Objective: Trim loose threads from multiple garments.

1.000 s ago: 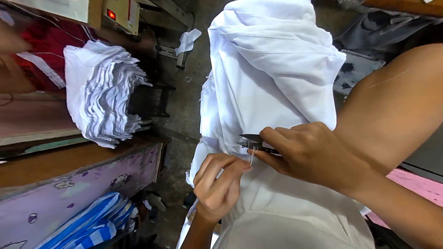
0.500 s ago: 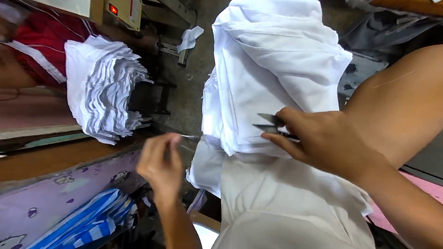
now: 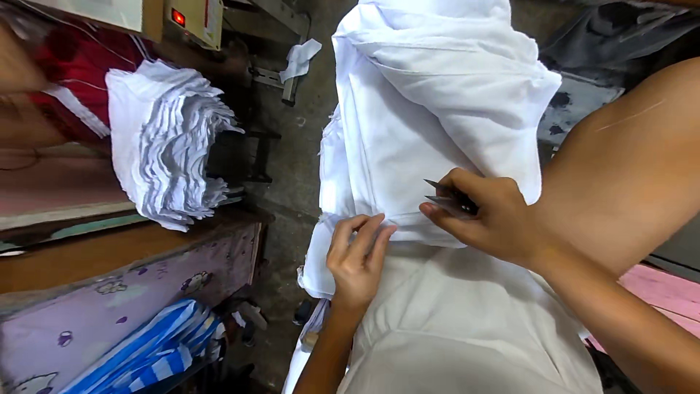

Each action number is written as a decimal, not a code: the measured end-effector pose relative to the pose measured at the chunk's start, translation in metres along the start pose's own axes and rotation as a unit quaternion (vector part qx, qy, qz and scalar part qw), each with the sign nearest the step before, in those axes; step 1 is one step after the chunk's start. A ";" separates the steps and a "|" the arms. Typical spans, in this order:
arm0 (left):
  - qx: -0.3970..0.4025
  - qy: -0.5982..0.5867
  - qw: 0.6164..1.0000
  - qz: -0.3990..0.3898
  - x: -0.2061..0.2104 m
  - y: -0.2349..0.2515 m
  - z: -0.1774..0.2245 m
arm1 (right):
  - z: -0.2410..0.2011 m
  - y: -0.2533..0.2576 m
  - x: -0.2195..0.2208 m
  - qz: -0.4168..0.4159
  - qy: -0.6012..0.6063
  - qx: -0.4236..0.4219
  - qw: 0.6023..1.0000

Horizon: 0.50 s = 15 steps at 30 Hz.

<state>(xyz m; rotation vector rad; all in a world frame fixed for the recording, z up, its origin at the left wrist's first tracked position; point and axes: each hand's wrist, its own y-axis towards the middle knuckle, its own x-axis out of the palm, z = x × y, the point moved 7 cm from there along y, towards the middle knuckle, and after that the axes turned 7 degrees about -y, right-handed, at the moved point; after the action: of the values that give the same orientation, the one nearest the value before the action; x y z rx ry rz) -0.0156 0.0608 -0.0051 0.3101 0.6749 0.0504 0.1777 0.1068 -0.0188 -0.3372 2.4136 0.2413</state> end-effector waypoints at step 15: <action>-0.027 -0.126 0.990 -0.063 0.007 -0.015 -0.031 | 0.003 -0.005 0.003 -0.001 -0.004 0.006 1.000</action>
<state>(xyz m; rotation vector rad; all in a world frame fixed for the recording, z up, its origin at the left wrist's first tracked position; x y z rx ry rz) -0.0299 0.0555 -0.0364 0.2169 0.4403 -0.0902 0.1788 0.1025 -0.0238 -0.3312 2.4058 0.2262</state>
